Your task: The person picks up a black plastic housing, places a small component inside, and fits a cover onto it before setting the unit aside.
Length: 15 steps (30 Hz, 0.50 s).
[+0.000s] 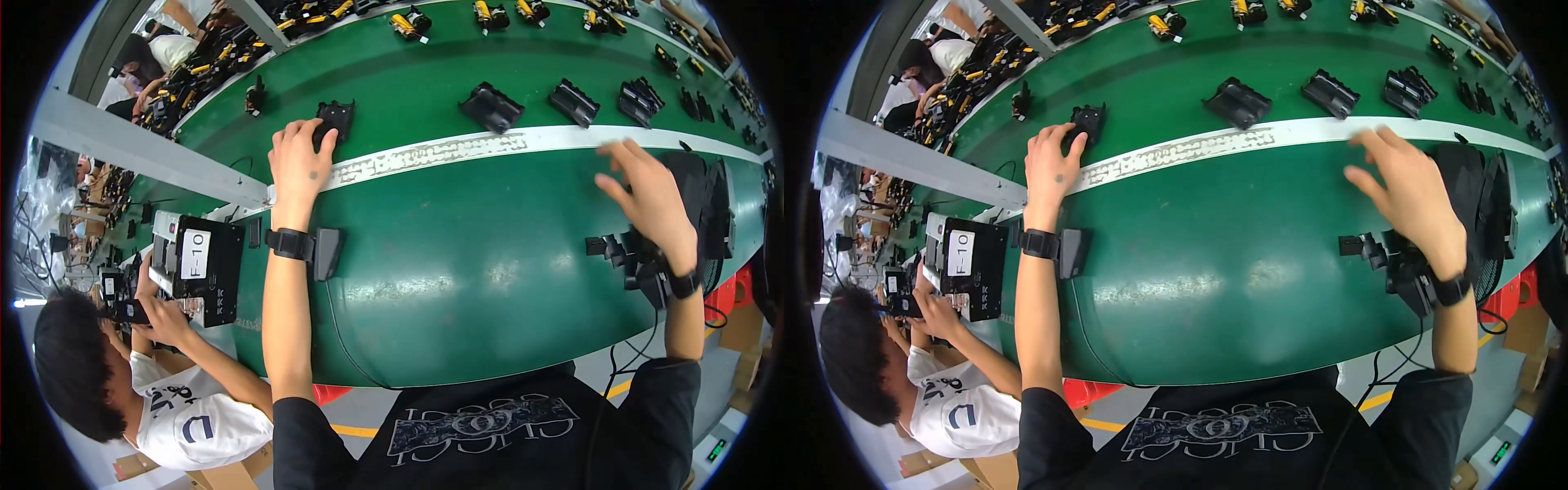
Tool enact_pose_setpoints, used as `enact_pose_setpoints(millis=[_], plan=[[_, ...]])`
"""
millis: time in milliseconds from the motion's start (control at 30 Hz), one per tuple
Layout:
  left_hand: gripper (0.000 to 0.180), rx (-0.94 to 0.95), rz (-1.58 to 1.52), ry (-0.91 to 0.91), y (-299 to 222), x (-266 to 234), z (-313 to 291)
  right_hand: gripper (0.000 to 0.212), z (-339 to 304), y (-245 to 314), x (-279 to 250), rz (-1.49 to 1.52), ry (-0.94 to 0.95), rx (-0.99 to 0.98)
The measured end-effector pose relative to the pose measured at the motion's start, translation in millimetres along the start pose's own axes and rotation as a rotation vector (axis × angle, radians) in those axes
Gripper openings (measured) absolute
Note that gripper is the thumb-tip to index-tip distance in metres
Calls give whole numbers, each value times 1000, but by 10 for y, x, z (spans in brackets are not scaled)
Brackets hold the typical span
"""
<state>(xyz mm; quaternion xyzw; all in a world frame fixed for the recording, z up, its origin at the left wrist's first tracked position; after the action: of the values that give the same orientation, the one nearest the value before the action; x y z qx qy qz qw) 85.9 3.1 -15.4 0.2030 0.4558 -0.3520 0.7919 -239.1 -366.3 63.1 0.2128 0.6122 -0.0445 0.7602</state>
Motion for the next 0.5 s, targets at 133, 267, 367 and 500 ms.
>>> enact_pose_setpoints(millis=[133,267,367,500], plan=[[35,-56,-59,87,-58,37,207,37,-413,-222,-64,-17,129,57],[24,26,-159,63,32,185,263,32,-624,-257,75,77,222,-7],[17,146,-297,6,17,177,143,28,-607,-193,95,13,216,-18],[14,251,-434,2,-817,-10,-9,29,-640,-177,126,38,212,-58]])
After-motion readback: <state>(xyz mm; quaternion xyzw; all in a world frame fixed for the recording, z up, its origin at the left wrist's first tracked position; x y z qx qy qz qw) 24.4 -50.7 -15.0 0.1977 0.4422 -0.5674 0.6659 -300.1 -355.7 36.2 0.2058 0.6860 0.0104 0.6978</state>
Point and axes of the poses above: each hand's wrist, its own z-axis towards the middle knuckle, its own x-axis out of the palm, y = z × x, the point moved 1 cm from there along z, towards the middle knuckle, and after that the axes turned 14 degrees about x, right-handed, at the moved point
